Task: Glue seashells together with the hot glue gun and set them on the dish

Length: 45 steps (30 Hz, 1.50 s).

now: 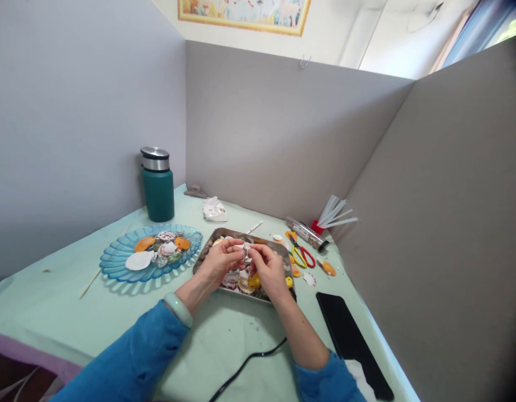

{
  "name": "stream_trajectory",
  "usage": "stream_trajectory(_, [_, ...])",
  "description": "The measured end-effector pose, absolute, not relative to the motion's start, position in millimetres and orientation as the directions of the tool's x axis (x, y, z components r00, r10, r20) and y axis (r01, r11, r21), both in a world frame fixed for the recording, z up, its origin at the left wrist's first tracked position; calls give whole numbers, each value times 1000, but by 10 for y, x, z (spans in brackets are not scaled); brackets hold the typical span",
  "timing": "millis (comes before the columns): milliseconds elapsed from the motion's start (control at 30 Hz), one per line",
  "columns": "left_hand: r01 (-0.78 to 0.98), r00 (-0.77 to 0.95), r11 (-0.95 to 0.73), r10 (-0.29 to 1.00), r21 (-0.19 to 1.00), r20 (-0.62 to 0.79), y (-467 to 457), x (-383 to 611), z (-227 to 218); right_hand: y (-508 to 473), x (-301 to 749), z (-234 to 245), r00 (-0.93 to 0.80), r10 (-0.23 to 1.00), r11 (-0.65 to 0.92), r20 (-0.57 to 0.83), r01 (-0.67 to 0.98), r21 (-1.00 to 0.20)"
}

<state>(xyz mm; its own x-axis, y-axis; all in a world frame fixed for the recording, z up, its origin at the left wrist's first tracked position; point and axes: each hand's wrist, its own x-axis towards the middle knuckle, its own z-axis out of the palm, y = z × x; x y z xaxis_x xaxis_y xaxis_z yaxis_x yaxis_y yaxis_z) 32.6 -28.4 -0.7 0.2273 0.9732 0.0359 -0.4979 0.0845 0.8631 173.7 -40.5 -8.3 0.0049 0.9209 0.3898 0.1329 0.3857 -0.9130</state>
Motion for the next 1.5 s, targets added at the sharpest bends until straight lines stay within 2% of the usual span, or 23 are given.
stream_trajectory(200, [-503, 226, 92, 974, 859, 28, -277, 328, -10, -426, 1739, -80, 21, 843, 507, 538, 303, -807])
stream_trajectory(400, [-497, 237, 78, 970, 864, 49, -266, 331, -31, -454, 1742, -32, 3, 773, 580, 634, 400, -709])
stream_trajectory(967, [-434, 214, 40, 975, 900, 60, -312, 345, 17, -470, 1731, -25, -32, 753, 589, 657, 476, -653])
stream_trajectory(1333, [-515, 210, 120, 978, 849, -11, -270, 344, 13, -480, 1717, -39, 20, 767, 553, 641, 486, -677])
stream_trajectory(1433, [-540, 185, 126, 982, 833, -29, -264, 338, 22, -474, 1757, -21, 29, 757, 534, 652, 547, -645])
stream_trajectory(1500, [-559, 156, 122, 987, 820, -41, -261, 330, 29, -469, 1798, 15, -44, 763, 526, 645, 622, -579])
